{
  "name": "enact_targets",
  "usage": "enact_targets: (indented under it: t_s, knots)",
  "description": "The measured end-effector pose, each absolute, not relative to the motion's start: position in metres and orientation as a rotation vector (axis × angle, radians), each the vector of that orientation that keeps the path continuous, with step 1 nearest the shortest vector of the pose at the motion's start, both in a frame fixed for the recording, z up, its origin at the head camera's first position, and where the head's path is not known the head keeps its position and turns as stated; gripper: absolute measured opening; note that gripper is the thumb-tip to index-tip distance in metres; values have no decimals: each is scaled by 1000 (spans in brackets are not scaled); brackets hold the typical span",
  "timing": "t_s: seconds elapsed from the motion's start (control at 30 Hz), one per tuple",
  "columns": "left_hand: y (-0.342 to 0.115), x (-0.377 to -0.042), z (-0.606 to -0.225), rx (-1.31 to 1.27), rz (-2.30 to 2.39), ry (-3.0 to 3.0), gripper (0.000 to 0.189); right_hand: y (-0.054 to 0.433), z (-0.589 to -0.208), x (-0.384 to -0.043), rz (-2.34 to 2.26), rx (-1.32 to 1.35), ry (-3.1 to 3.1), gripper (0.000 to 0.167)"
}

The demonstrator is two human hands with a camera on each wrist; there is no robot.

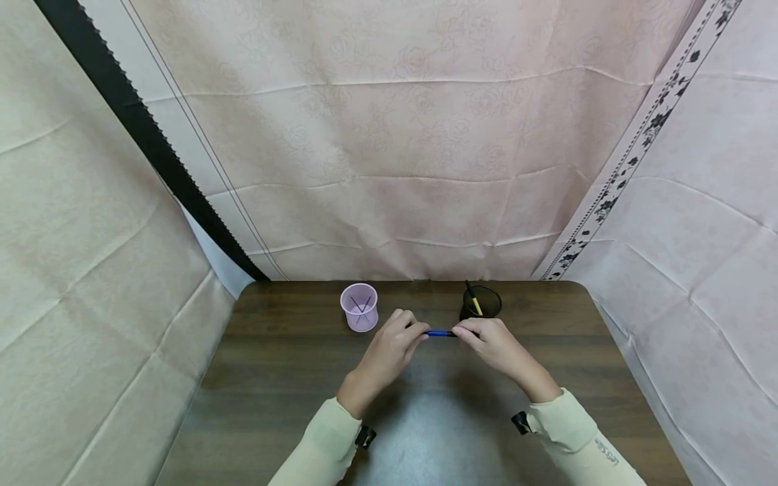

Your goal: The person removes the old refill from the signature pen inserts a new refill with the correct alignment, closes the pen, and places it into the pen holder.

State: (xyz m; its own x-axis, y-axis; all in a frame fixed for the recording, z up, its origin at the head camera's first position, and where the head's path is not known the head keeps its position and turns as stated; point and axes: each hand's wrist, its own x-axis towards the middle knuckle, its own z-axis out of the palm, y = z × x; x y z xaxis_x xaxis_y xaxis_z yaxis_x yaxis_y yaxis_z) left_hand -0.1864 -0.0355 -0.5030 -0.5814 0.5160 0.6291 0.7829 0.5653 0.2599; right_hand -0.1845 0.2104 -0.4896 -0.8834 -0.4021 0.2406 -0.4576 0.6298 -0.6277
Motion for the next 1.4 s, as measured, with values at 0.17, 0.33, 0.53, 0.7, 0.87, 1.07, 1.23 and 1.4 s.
enact_targets:
  t_s: [0.17,0.33,0.53,0.7,0.87,1.07,1.23,1.4]
  knots:
    - [-36,-186,-503,-1050,-723,-2285,10,209,-489,-184,1133,731,-2775,18]
    - [-37,-186,-503,-1051,-729,-2278,9,208,-488,-182,1107,724,-2752,10]
    - [-37,-187,-504,-1046,-736,-2298,9,207,-489,-181,1119,758,-2699,5]
    - [-37,-186,-503,-1037,-739,-2340,11,206,-491,-180,1141,771,-2645,11]
    - [-36,-187,-503,-1039,-741,-2342,10,205,-494,-179,1153,758,-2607,17]
    - [-36,-186,-503,-1043,-741,-2334,10,205,-498,-178,1209,737,-2593,22]
    - [-36,-185,-502,-1042,-735,-2330,10,205,-497,-176,1252,716,-2627,26]
    - [-36,-184,-501,-1042,-714,-2313,9,208,-497,-176,1318,705,-2686,24]
